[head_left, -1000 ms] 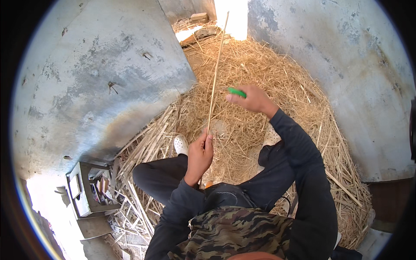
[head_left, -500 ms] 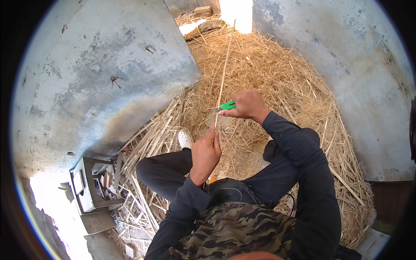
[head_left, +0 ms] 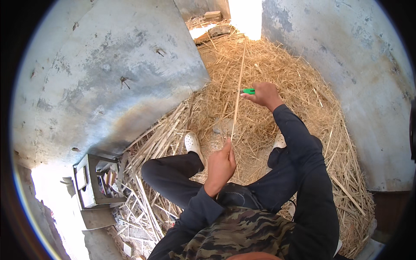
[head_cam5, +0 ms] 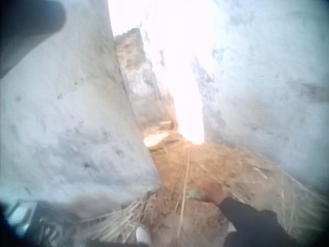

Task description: The person sits on a straw-covered floor and uses a green utility knife to shave a long, thin wooden stick. They hold the stick with their left hand and repeatedly scrape the blade along its length to remove the outer layer, rotating the stick as they work.

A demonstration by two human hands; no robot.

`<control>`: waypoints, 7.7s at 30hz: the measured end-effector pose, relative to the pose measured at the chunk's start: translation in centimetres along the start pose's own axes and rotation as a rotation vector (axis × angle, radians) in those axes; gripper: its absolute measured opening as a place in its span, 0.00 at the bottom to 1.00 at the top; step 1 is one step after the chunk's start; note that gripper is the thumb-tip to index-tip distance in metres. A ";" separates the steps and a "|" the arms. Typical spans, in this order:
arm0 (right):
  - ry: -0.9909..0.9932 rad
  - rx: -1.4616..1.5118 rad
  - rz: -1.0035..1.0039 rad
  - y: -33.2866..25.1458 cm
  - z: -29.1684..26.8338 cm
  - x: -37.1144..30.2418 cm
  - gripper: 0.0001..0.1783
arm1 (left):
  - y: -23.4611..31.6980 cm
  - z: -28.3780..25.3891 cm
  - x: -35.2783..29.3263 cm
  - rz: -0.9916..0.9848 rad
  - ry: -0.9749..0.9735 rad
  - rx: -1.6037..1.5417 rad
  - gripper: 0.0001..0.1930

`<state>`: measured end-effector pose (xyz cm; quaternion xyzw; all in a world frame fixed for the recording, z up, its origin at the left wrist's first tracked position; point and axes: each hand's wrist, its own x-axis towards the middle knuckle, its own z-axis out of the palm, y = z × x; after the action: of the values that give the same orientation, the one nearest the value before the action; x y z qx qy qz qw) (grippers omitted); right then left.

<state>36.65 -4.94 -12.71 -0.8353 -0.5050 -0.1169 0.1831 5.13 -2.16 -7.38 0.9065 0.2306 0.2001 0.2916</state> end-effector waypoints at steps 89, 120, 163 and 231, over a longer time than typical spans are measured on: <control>-0.072 -0.285 0.291 14.3 -0.1 -0.3 0.38 | -0.1 -9.0 -12.4 -0.274 -0.417 -0.339 0.18; 0.060 -0.221 0.396 13.2 -3.8 -1.5 0.28 | -2.7 -8.6 -13.0 -0.069 -0.372 -0.332 0.17; 0.695 1.217 1.266 13.7 -1.2 0.3 0.11 | -3.5 -7.3 -15.5 -0.010 -0.350 -0.188 0.18; 0.163 -0.139 -0.159 2.8 -3.6 -0.7 0.39 | 2.4 -2.9 -0.3 -0.259 -0.287 -0.678 0.17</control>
<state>38.74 -8.22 -10.27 -0.7911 -0.5436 -0.2335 0.1553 4.15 -2.79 -3.79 0.7407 0.2210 0.0978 0.6268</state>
